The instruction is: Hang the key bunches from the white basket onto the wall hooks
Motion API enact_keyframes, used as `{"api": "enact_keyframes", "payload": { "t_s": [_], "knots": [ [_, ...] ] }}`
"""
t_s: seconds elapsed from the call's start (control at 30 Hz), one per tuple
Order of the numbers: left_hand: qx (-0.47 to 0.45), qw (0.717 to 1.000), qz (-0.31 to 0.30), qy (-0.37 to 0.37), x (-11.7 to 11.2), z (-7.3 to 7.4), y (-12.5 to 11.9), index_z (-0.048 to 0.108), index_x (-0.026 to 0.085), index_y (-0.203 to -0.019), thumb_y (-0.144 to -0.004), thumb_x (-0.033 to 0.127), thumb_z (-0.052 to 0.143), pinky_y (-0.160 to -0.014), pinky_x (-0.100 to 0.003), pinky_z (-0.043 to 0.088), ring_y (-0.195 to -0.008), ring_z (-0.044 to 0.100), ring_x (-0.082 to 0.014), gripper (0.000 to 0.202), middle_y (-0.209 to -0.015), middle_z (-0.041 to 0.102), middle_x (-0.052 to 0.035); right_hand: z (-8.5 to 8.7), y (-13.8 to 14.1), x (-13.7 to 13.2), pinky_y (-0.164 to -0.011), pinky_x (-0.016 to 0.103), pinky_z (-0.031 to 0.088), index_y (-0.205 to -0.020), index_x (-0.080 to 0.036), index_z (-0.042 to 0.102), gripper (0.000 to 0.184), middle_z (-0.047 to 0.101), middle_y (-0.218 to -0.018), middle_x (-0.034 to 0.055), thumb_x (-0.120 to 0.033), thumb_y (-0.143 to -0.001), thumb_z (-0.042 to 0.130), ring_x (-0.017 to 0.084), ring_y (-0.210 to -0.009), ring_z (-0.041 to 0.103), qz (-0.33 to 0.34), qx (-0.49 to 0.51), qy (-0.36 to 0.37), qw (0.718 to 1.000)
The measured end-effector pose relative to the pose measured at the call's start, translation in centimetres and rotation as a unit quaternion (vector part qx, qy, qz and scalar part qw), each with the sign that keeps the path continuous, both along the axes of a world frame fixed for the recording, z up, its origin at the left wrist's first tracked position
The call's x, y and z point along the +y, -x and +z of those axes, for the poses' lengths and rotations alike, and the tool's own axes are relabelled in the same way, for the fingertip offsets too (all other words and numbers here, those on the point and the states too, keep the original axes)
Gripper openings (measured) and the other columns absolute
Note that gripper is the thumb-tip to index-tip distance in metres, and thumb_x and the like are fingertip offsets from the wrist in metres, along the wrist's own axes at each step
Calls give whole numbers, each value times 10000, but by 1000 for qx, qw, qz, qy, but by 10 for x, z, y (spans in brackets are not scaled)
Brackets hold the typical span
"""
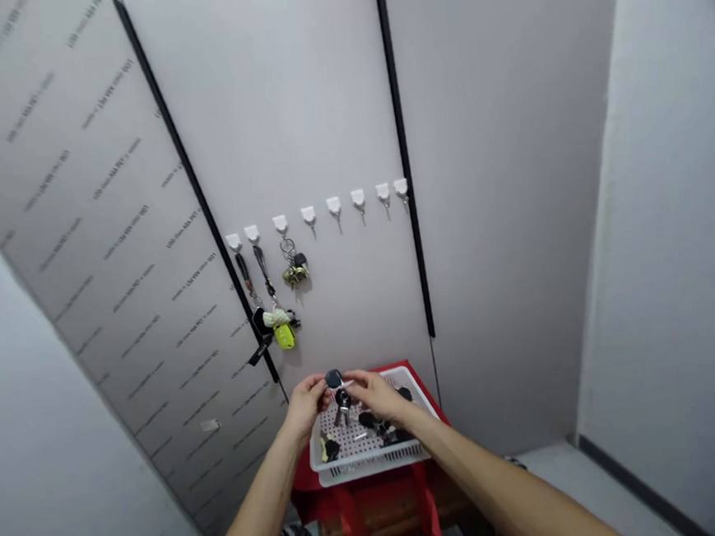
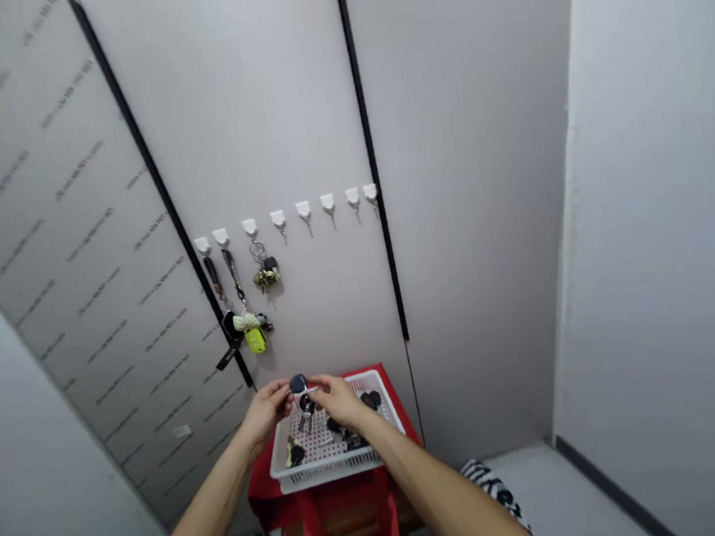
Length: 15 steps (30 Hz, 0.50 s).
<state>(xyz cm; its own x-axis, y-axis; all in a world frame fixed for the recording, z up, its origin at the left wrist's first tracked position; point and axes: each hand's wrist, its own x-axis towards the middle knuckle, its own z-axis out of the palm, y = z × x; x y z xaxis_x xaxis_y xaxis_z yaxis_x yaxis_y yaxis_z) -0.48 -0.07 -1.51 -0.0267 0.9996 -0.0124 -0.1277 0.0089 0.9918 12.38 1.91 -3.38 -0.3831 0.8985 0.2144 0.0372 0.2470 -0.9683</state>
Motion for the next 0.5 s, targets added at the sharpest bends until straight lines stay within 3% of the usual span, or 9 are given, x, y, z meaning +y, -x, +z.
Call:
{"api": "enact_keyframes", "payload": {
  "t_s": [0.17, 0.27, 0.37, 0.5],
  "knots": [
    [-10, 999, -26, -22, -2, 9, 12, 486, 109, -653, -520, 251, 557, -389, -144, 246, -352, 359, -16, 207, -408, 444, 62, 13, 1, -1, -411, 148, 324, -792, -133, 542, 239, 501, -613, -5, -270, -624, 440, 46, -490, 417, 97, 1, 85, 992],
    [-53, 998, -6, -46, -3, 16, 16, 489, 117, -668, -528, 255, 561, -385, -142, 245, -355, 358, -13, 209, -426, 443, 63, 20, 1, -6, -448, 166, 350, -940, -180, 459, 348, 519, -715, 9, -302, -614, 464, 71, -579, 466, 110, 40, 113, 987],
    [-111, 992, 25, -50, -4, 22, 14, 490, 121, -679, -539, 257, 563, -392, -142, 262, -366, 370, -13, 209, -445, 442, 60, 22, 9, -11, -452, 170, 353, -965, -197, 408, 408, 529, -756, 9, -267, -576, 510, 74, -575, 488, 117, 45, 89, 988],
    [-174, 982, 34, -65, -9, 29, 8, 489, 119, -687, -541, 247, 567, -410, -147, 291, -380, 384, -17, 209, -463, 444, 53, 25, 25, -16, -431, 180, 356, -798, -140, 446, 252, 522, -614, -8, -262, -579, 475, 59, -451, 466, 57, 18, 31, 998]
  ]
}}
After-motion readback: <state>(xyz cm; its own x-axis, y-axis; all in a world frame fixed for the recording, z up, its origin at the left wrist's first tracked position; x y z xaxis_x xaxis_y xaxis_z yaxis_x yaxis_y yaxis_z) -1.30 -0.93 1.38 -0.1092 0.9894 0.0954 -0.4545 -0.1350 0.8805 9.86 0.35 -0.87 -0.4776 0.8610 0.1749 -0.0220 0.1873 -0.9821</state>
